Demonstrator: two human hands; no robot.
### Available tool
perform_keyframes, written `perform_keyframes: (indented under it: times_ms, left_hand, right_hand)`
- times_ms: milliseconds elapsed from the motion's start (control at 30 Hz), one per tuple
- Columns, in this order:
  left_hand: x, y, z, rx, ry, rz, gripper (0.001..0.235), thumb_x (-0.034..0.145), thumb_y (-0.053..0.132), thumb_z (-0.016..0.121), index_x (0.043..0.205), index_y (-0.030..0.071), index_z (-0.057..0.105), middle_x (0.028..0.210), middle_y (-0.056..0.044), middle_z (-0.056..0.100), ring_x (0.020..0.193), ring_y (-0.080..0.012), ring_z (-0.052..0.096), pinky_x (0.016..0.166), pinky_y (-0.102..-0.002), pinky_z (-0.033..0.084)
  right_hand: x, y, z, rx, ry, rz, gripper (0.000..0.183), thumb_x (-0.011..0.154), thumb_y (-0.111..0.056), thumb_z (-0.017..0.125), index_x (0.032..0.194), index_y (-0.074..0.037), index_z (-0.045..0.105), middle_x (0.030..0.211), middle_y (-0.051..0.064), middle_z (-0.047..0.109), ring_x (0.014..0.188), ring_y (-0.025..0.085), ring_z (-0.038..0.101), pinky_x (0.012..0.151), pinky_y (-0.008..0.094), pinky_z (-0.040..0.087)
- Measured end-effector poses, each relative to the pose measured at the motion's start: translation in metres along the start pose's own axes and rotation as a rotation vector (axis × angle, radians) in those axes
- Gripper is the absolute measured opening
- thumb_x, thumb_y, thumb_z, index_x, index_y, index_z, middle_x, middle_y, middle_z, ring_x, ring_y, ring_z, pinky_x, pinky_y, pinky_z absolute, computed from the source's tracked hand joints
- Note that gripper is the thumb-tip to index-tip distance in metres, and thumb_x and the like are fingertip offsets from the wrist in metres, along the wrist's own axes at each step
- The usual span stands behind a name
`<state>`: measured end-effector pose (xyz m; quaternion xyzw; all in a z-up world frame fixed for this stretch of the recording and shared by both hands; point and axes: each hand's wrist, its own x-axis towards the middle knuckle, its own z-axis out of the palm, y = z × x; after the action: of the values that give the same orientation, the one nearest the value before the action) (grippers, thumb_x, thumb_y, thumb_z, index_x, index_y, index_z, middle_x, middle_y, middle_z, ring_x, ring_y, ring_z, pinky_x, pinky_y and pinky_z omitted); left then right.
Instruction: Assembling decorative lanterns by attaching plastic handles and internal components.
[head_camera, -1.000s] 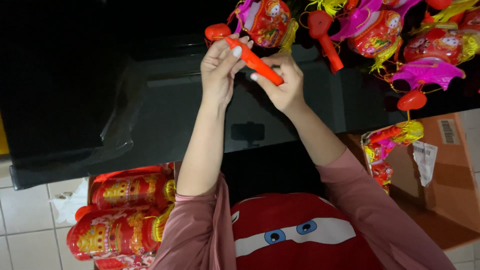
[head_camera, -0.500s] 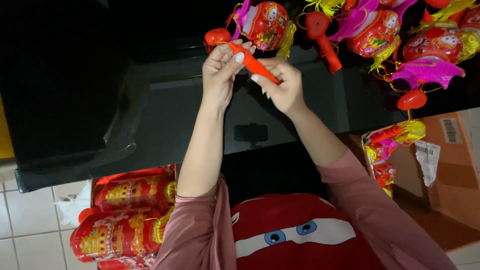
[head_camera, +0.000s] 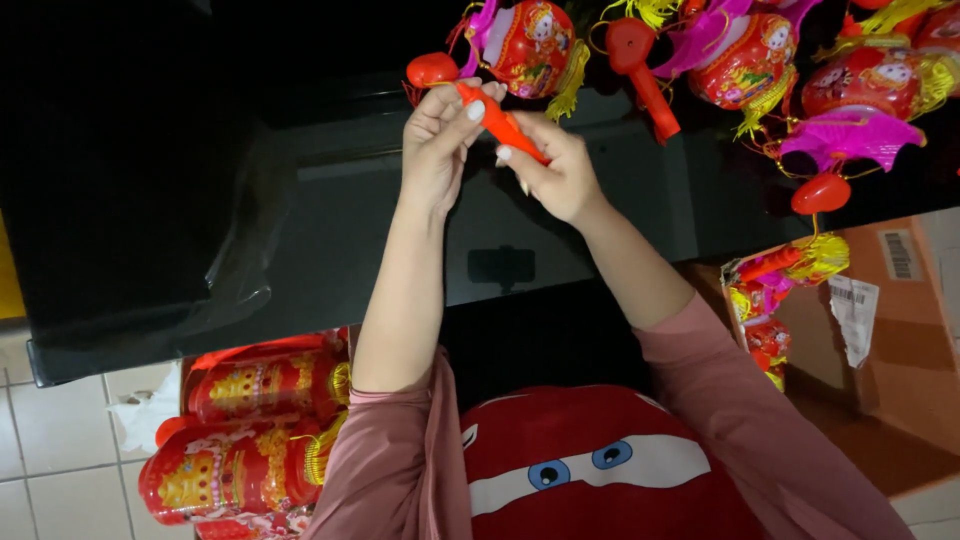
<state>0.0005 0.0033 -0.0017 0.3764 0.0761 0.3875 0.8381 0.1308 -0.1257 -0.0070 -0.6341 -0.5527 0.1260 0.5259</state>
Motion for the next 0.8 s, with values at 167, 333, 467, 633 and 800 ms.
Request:
perform_keyframes:
  times_ms: [167, 333, 467, 633, 800]
  left_hand:
    - [-0.005, -0.002, -0.008, -0.037, -0.201, -0.054, 0.026, 0.101, 0.011, 0.073, 0.127, 0.007, 0.068, 0.124, -0.017, 0.072, 0.124, -0.0289, 0.067, 0.102, -0.040, 0.058]
    - [-0.001, -0.009, -0.007, -0.080, -0.146, 0.022, 0.020, 0.099, 0.005, 0.072, 0.118, 0.008, 0.070, 0.118, -0.012, 0.074, 0.121, -0.0290, 0.068, 0.110, -0.041, 0.051]
    - [0.000, -0.005, 0.002, 0.045, -0.069, 0.088, 0.018, 0.096, 0.001, 0.074, 0.112, 0.007, 0.071, 0.113, -0.011, 0.075, 0.117, -0.0295, 0.069, 0.113, -0.046, 0.051]
    - [0.000, -0.007, 0.000, 0.044, -0.064, 0.074, 0.020, 0.095, 0.002, 0.075, 0.114, 0.007, 0.072, 0.114, -0.014, 0.075, 0.115, -0.0307, 0.071, 0.108, -0.043, 0.054]
    - [0.000, -0.002, 0.001, 0.014, -0.081, 0.035, 0.018, 0.094, 0.002, 0.076, 0.112, 0.006, 0.074, 0.108, -0.009, 0.077, 0.109, -0.0286, 0.073, 0.107, -0.042, 0.056]
  right_hand:
    - [-0.002, 0.022, -0.019, 1.541, -0.591, 0.670, 0.048, 0.115, -0.027, 0.035, 0.156, -0.001, 0.033, 0.098, 0.030, 0.069, 0.038, 0.009, 0.034, 0.031, 0.022, 0.024]
    - [0.005, -0.012, -0.001, 1.093, -0.314, 0.339, 0.041, 0.108, -0.013, 0.053, 0.145, -0.007, 0.037, 0.091, 0.023, 0.068, 0.048, 0.013, 0.045, 0.045, 0.026, 0.037]
    - [-0.001, -0.016, 0.008, -0.080, 0.146, -0.206, 0.023, 0.103, -0.011, 0.072, 0.121, -0.004, 0.060, 0.107, 0.012, 0.061, 0.083, 0.024, 0.058, 0.079, 0.034, 0.049]
    - [-0.010, -0.007, 0.011, -0.089, 0.113, -0.209, 0.028, 0.110, -0.013, 0.057, 0.135, 0.000, 0.057, 0.113, 0.016, 0.067, 0.098, 0.029, 0.067, 0.088, 0.038, 0.054]
    - [-0.001, -0.023, 0.003, 0.847, -0.159, 0.497, 0.049, 0.105, -0.039, 0.055, 0.134, 0.000, 0.058, 0.074, 0.009, 0.053, 0.048, 0.008, 0.035, 0.039, 0.023, 0.023]
